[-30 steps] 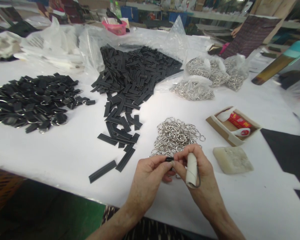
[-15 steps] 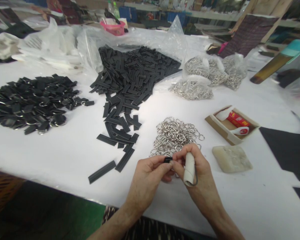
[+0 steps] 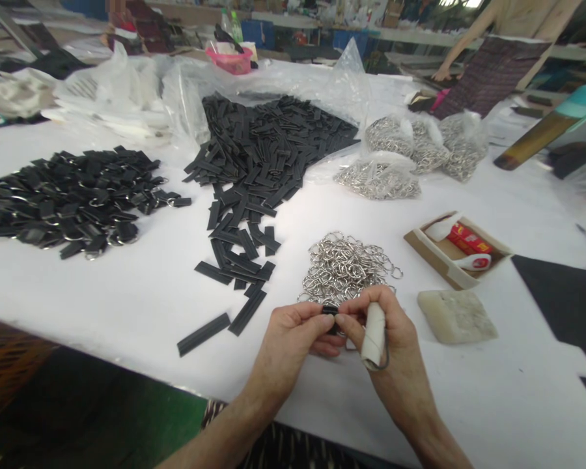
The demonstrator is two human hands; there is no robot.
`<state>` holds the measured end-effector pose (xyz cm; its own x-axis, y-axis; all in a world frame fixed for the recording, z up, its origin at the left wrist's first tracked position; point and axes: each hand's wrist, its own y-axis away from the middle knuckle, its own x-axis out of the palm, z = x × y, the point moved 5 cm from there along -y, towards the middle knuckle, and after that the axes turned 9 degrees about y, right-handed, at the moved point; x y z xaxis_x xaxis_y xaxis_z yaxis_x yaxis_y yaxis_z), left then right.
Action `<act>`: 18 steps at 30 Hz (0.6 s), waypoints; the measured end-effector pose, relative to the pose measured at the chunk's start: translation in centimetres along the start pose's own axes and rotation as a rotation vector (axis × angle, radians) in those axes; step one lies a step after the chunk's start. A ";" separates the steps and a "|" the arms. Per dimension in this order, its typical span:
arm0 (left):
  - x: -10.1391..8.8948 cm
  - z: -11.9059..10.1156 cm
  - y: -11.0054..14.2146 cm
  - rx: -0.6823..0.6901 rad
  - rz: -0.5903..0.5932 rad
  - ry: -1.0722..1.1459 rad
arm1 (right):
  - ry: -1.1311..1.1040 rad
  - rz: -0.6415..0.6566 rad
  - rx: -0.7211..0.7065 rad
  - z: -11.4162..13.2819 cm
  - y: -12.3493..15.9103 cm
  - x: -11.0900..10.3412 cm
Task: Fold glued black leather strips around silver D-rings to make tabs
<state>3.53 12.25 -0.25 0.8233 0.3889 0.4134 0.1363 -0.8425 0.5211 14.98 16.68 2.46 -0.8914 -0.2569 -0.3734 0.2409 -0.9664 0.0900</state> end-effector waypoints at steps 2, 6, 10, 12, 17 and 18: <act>-0.1 0.1 -0.1 -0.004 -0.004 0.010 | 0.018 0.006 -0.005 -0.2 0.0 0.1; -0.2 0.2 -0.3 0.004 0.014 0.019 | 0.036 0.014 -0.019 -0.3 0.2 -0.1; -0.3 0.1 -0.5 -0.007 0.016 0.044 | 0.028 -0.031 -0.081 0.1 0.3 -2.1; -0.2 0.1 -0.6 -0.025 0.023 0.061 | 0.019 -0.069 -0.108 0.0 0.4 -4.1; 0.4 0.2 -1.1 -0.079 0.063 0.113 | 0.062 -0.110 -0.141 -1.2 0.6 -9.2; 0.6 0.2 -1.2 -0.093 0.070 0.119 | 0.107 -0.139 -0.143 -1.5 0.6 -10.0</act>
<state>3.94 13.39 -0.80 0.7570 0.3762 0.5343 0.0247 -0.8335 0.5519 24.66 18.66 4.87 -0.8759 -0.1116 -0.4694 0.1772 -0.9793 -0.0979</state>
